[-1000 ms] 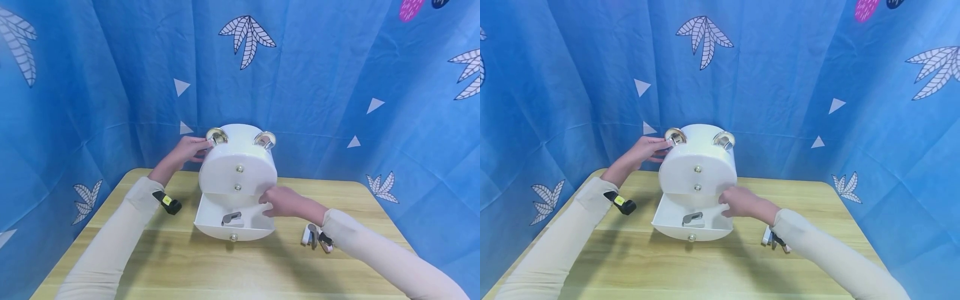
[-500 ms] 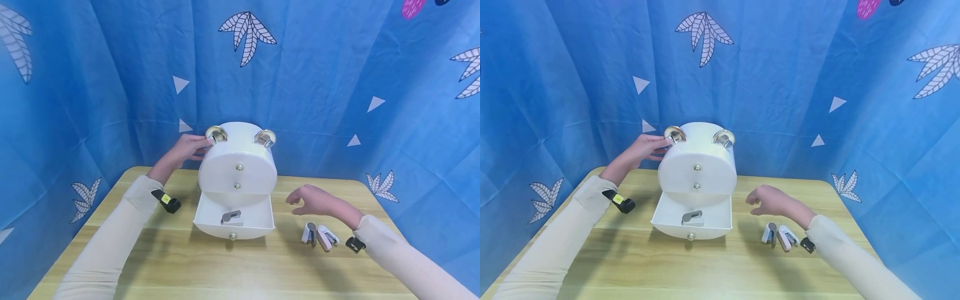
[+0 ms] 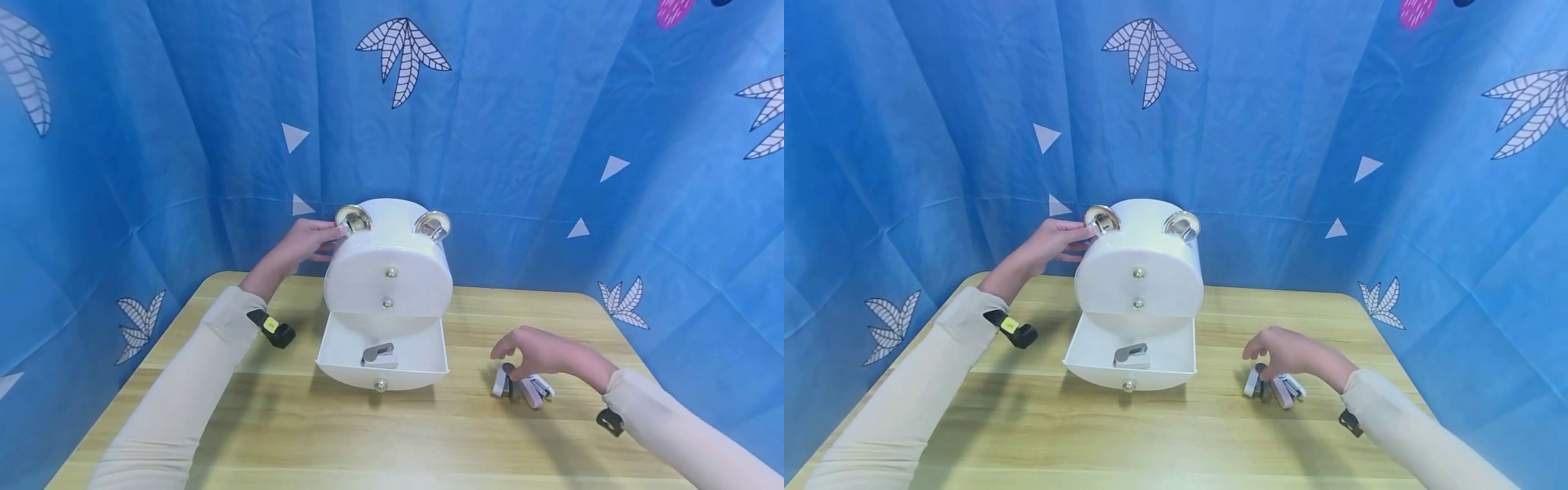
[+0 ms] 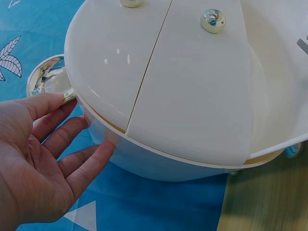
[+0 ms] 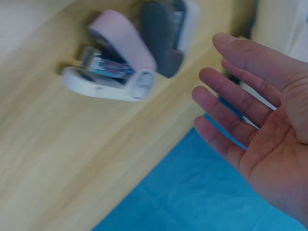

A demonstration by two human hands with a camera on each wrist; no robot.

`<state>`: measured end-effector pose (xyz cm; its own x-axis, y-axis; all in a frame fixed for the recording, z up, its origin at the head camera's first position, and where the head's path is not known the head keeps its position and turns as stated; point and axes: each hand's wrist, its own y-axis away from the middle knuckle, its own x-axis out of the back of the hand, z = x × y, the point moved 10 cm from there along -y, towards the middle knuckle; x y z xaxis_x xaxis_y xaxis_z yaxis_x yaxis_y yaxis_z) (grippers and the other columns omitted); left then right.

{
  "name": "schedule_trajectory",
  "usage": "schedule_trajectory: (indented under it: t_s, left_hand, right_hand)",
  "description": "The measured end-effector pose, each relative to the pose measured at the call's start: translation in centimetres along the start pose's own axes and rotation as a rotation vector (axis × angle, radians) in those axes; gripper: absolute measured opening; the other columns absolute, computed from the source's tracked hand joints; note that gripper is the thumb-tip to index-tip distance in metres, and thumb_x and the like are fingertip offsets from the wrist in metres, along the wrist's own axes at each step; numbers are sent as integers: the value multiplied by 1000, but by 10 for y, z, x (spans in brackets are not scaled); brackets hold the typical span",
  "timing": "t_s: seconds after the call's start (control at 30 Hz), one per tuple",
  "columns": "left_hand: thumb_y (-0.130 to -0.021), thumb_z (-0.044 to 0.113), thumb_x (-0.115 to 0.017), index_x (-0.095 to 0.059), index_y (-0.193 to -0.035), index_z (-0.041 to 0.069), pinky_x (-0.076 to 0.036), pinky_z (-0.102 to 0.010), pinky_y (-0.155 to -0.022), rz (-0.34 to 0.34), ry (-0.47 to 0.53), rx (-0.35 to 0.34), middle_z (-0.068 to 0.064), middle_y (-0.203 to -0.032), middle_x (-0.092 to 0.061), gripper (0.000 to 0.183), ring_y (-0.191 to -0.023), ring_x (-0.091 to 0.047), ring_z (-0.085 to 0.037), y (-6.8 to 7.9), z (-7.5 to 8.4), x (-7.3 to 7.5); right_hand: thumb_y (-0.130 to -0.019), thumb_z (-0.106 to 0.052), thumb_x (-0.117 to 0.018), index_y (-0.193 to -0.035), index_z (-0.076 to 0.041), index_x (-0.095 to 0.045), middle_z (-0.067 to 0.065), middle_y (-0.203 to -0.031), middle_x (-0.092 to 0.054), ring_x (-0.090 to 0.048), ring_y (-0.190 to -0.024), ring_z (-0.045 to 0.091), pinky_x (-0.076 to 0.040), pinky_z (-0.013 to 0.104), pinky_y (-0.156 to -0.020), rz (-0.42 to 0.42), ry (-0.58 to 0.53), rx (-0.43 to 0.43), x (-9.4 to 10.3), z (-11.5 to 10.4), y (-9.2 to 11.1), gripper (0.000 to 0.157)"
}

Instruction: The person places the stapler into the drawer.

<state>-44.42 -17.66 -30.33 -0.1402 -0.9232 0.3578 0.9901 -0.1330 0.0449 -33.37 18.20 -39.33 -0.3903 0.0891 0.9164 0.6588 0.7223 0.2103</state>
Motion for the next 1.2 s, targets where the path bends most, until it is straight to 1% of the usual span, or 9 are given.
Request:
schedule_trajectory:
  t_s: [0.13,0.27,0.4,0.57,0.7,0.87,1.03,1.2]
  left_hand:
    - [-90,42,-59,-60,-125,9,-50,-47,-94,4,-1,-4,-9,-141,-47,48,-126,-50,-31,0,1,1]
    - [-90,42,-59,-60,-126,10,-51,-46,-93,5,-1,-2,-9,-141,-48,48,-125,-50,-31,0,1,1]
    - [-90,41,-60,-60,-126,10,-51,-46,-93,5,9,-2,-9,-141,-48,48,-125,-50,-31,-1,1,1]
    - [-90,41,-61,-60,-126,10,-51,-46,-92,0,16,2,-9,-141,-47,48,-124,-51,-30,-2,-1,0]
    - [-90,41,-61,-60,-125,9,-51,-46,-92,-2,18,-2,-9,-141,-48,48,-124,-51,-31,-2,-1,0]
    - [-89,41,-61,-60,-126,9,-52,-45,-91,3,23,-6,-9,-140,-49,48,-124,-52,-30,-1,1,0]
    - [-90,40,-61,-60,-126,9,-52,-45,-91,5,29,-8,-9,-140,-49,48,-124,-51,-31,0,3,0]
    - [-90,40,-60,-60,-126,9,-51,-46,-92,5,25,-5,-9,-141,-48,48,-125,-50,-31,1,2,1]
  right_hand:
    - [-70,1,-72,-112,-4,-67,7,-112,-67,-61,-105,30,-53,44,-86,-4,-2,11,-9,2,6,44]
    - [-66,2,-72,-112,-7,-67,6,-115,-66,-60,-109,29,-52,43,-89,7,17,17,-16,4,9,47]
    - [-64,4,-72,-113,-9,-66,6,-116,-65,-59,-109,28,-52,43,-90,17,37,12,-23,7,9,51]
    - [-63,4,-74,-113,-7,-66,6,-114,-66,-61,-105,26,-53,41,-88,28,35,21,-31,8,8,52]
    - [-65,1,-76,-114,-8,-66,5,-113,-66,-61,-104,24,-54,39,-86,39,16,17,-34,10,6,51]
    - [-66,0,-75,-111,-10,-68,3,-109,-68,-63,-100,23,-55,36,-82,65,-11,9,-33,13,3,47]
    - [-66,-3,-76,-104,-10,-69,1,-100,-69,-65,-92,19,-55,34,-79,111,9,41,-31,12,0,40]
    - [-70,-8,-77,-91,-16,-70,-6,-86,-68,-62,-78,11,-54,30,-71,120,11,89,-31,6,-3,23]
